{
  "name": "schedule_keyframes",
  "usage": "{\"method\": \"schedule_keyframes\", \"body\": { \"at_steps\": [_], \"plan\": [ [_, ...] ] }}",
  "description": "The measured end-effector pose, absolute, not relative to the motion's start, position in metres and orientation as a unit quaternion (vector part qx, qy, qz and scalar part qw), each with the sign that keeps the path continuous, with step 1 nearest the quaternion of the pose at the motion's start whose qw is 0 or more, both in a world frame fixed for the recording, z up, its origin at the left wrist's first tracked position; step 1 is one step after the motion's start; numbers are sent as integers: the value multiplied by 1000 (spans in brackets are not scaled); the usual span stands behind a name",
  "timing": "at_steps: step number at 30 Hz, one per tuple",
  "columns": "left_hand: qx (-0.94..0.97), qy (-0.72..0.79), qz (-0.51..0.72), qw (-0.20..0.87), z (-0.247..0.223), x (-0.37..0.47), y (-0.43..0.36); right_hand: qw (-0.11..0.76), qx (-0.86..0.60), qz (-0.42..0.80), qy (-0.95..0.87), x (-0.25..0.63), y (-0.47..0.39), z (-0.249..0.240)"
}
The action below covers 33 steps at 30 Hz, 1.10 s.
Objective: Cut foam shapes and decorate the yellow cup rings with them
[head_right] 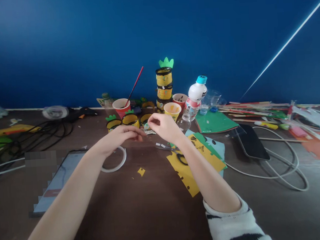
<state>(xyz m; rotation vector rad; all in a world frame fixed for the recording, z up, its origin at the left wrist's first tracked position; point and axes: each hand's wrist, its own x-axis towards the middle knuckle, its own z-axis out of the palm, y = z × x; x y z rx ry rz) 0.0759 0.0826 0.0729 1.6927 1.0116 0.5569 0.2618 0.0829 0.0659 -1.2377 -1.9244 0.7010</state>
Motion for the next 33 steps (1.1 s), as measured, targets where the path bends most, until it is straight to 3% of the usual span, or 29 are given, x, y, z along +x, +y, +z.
{"method": "schedule_keyframes", "body": {
  "at_steps": [7, 14, 20, 27, 33],
  "plan": [
    [746, 497, 296, 330, 60, 72, 93, 303, -469, 169, -812, 270, 93, 56],
    [771, 504, 300, 248, 39, 86, 94, 259, -440, 144, -848, 266, 100, 46],
    [791, 486, 327, 173, 42, 87, 105, 254, -482, 1, -838, 267, 111, 30],
    [852, 470, 183, 139, 63, 90, 139, 267, -508, -25, -819, 264, 116, 16],
    [889, 443, 110, 45, 62, 102, 157, 289, -502, -49, -813, 260, 115, 9]
  ]
}}
